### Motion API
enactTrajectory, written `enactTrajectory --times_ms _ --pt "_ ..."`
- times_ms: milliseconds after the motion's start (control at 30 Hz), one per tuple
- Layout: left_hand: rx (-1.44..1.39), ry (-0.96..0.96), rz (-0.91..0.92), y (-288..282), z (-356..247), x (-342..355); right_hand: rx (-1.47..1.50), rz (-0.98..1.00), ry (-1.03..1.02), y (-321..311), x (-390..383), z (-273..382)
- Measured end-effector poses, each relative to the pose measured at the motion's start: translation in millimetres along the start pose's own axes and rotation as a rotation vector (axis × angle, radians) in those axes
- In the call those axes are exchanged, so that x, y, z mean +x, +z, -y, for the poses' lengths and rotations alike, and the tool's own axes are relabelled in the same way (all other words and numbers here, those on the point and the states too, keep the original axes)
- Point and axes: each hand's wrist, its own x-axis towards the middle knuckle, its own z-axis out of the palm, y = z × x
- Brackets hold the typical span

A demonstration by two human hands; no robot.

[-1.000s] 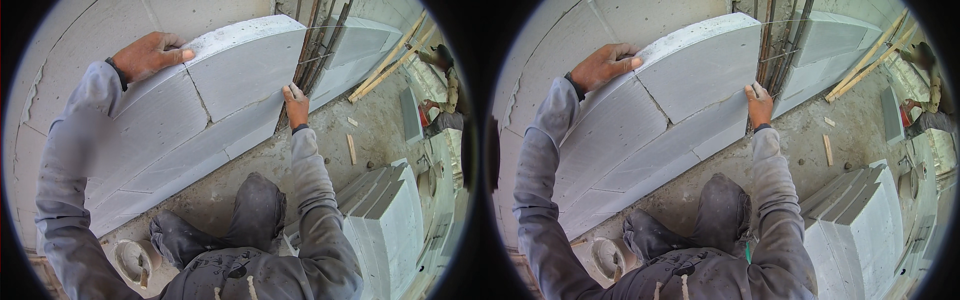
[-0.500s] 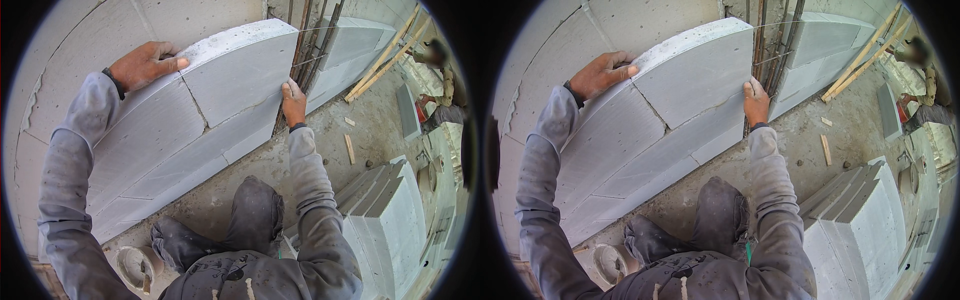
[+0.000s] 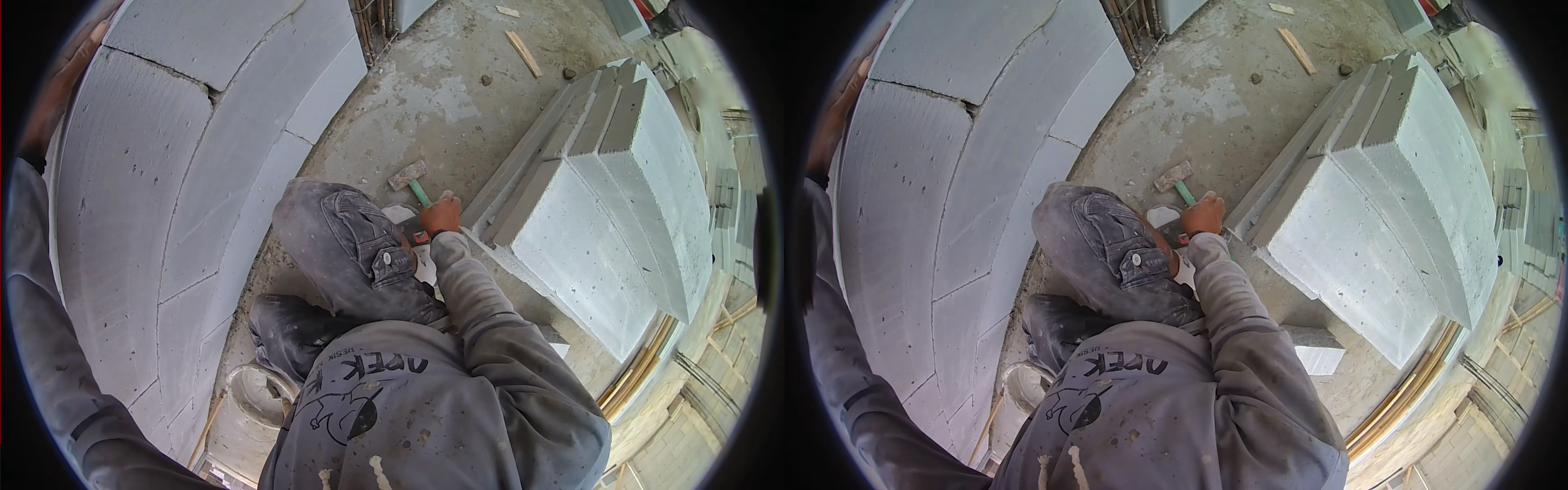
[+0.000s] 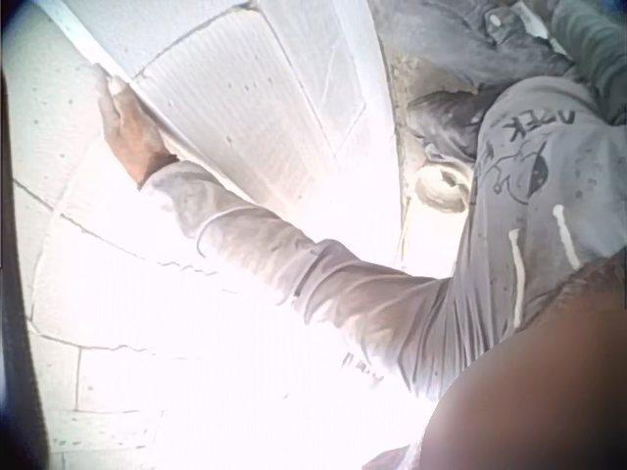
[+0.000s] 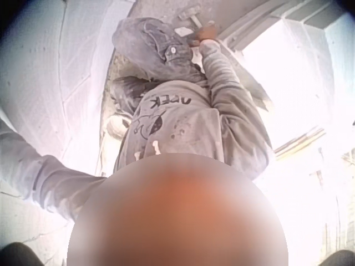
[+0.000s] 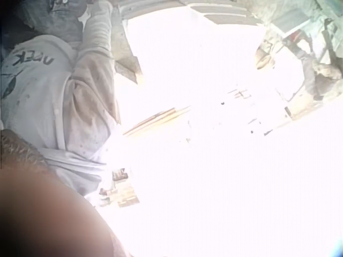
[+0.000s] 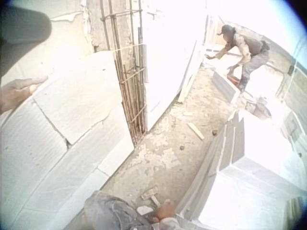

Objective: The person builds a wall by applying mortar from a bucket onto lightweight concrete blocks with a trowel, then laying the blocks and tapping them into place with a rubber mallet.

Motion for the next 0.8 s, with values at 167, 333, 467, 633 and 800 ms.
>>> enactTrajectory --times_ms 167,333,467,633,800 --pt "-0.143 -0.052 -0.022 13 4 -20 -0.066 0.465 0.079 21 -9 -27" --pt "-0.149 -0.132 0.021 8 -25 -29 -0.138 0.478 0.106 34 18 -16" --pt "-0.182 -0.037 0.097 -1 -26 -12 -0.067 0.643 0.089 25 46 -9" --pt "-0.111 -0.145 0.282 -26 -16 -12 0.128 0.376 -0.047 -141 -10 114" --pt "-0.135 -0.154 0.297 -30 -26 0 0.435 0.316 -0.450 -353 -56 264"
